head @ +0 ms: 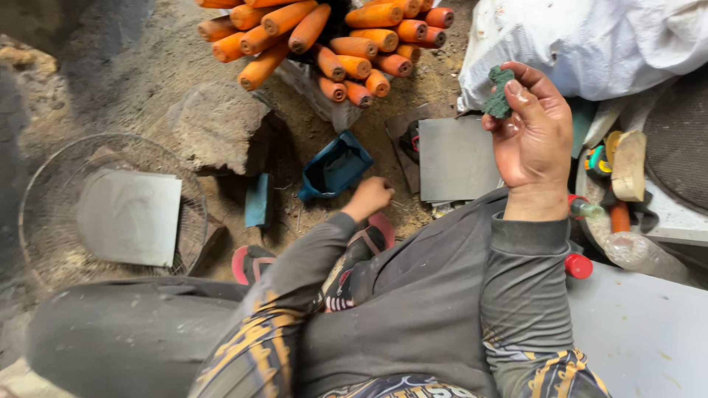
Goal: The person sits on the ground and scrubs two flat metal sheets with a green sponge. The person repeatedly dips the sponge into a small blue container of liquid and scrubs both sides of the sheets, occasionally flipping them over to clean the other side.
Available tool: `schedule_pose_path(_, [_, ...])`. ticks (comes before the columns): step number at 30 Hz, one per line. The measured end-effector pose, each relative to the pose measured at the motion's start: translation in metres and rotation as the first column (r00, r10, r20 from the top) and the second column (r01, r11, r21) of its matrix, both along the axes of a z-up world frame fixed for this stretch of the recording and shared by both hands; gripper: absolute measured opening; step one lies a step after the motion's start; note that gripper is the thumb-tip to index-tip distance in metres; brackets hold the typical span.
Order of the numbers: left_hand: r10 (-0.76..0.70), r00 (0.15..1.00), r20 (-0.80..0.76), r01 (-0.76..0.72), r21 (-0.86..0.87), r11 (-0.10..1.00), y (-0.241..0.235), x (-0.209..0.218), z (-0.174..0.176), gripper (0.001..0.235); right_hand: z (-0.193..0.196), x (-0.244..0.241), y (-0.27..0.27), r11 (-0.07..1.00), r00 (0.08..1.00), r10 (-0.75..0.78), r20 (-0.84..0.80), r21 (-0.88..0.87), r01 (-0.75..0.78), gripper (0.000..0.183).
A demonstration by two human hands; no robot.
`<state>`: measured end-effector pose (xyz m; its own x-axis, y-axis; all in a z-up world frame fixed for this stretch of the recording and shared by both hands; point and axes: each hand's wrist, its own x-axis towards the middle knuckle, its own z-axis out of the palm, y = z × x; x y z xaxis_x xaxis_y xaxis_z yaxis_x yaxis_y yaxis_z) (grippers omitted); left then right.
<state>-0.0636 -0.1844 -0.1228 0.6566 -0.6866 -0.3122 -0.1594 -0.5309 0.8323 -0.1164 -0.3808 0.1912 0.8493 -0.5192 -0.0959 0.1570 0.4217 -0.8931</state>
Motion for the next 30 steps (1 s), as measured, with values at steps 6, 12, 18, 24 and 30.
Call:
schedule_pose_path(6, [0.447,0.859,-0.249,-0.412,0.184,0.893,-0.103,-0.056,-0.061,0.030,0.001,-0.006,-0.010,0.998,0.998,-0.048,-0.050,-0.049,0.046,0.022])
schedule_pose_path(12, [0.458,0.835,-0.306,-0.366,0.312,0.877,-0.116,-0.063,-0.053,0.033,0.007,-0.008,-0.006,0.995,0.994,-0.071,-0.079,-0.075,0.065,0.022])
schedule_pose_path(18, [0.491,0.800,-0.345,-0.407,0.289,0.866,-0.134,-0.070,-0.043,0.038,0.011,-0.007,-0.002,0.993,0.992,-0.083,-0.097,-0.091,0.074,0.022])
schedule_pose_path(24, [0.608,0.712,-0.352,-0.505,0.344,0.791,-0.145,-0.073,-0.043,0.038,0.016,-0.008,0.002,0.990,0.990,-0.098,-0.101,-0.112,0.087,0.021])
schedule_pose_path(30, [0.706,0.517,-0.483,-0.634,0.339,0.696,-0.144,-0.068,-0.030,0.035,0.020,-0.006,0.007,0.987,0.987,-0.108,-0.121,-0.132,0.092,0.020])
